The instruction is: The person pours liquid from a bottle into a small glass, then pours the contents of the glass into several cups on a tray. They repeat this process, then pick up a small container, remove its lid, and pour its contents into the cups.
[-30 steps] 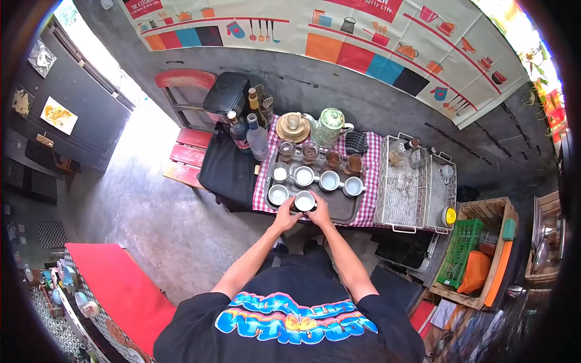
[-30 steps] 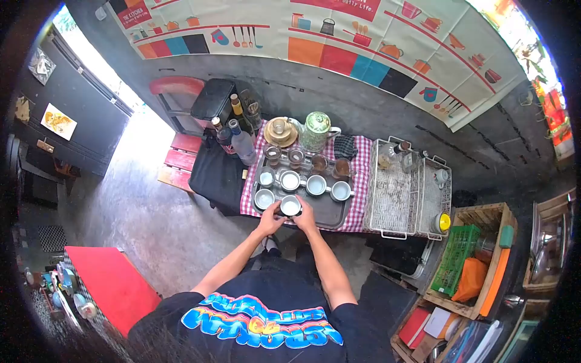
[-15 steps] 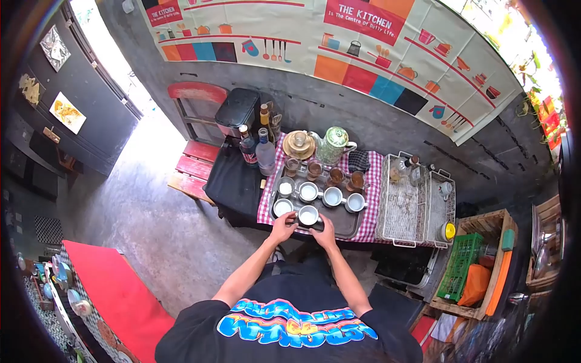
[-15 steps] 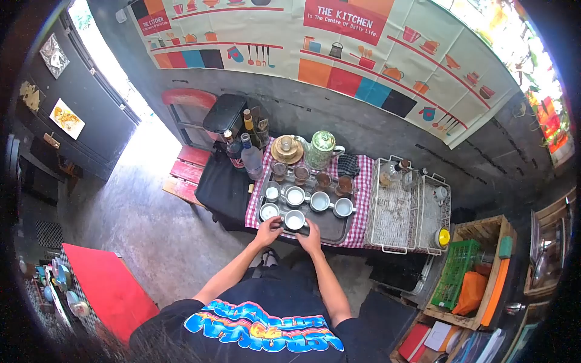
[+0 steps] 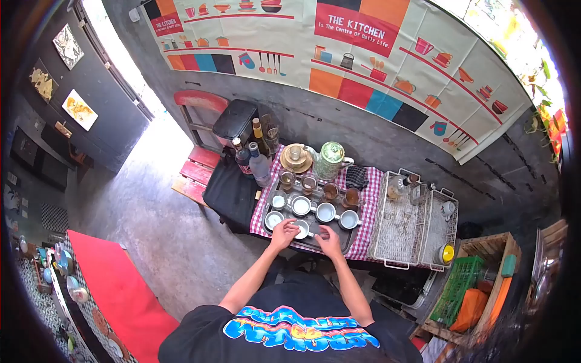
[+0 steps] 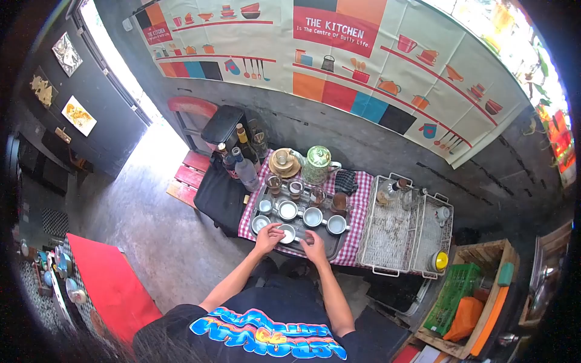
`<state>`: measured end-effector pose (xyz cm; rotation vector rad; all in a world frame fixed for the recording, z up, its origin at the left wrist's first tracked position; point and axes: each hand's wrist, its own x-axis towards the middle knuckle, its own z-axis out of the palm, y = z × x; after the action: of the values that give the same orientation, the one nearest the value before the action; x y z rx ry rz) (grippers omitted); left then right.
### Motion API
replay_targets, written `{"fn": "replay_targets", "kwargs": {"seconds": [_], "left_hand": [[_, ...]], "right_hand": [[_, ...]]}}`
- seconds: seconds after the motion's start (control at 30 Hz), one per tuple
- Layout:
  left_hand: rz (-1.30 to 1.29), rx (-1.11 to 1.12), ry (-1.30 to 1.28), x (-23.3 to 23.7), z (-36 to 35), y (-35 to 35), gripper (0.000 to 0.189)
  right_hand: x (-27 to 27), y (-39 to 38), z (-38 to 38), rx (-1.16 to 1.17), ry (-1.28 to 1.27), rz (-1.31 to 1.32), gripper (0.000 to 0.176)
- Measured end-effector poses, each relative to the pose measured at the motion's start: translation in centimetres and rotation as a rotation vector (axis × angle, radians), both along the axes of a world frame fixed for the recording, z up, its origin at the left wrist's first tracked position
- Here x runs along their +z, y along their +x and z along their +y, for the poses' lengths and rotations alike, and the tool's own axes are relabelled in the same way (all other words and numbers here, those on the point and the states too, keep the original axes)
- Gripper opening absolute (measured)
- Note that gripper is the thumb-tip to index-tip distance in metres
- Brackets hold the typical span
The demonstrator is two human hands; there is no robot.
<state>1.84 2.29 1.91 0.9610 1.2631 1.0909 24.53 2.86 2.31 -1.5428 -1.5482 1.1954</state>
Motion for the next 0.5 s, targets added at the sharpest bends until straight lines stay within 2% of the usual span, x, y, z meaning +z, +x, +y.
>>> {"fn": "replay_targets", "kwargs": {"seconds": [0.13,0.3,0.37,0.5], "left_hand": [[0.046,0.071,-0.039,1.5,-0.2,0.2,0.044],[0.055,0.166,-0.005,2.2,3.4,-1.3,0.035],[0.121,0.166,0.074,2.8,5.9,-1.9,0.037],[0.199,0.135,0.164,6.0,12.0,-2.8,0.044]], "right_hand": [[1.7,-0.4,2.0,0.006,-0.004,0.062,0.04],[4.9,-1.7,6.6,0.067,0.064,0.11,0.037],[6.7,-3.0,8.8,0.084,0.172,0.039,0.034],[6.1,-6.0,14.2,0.006,0.152,0.177,0.034]]}}
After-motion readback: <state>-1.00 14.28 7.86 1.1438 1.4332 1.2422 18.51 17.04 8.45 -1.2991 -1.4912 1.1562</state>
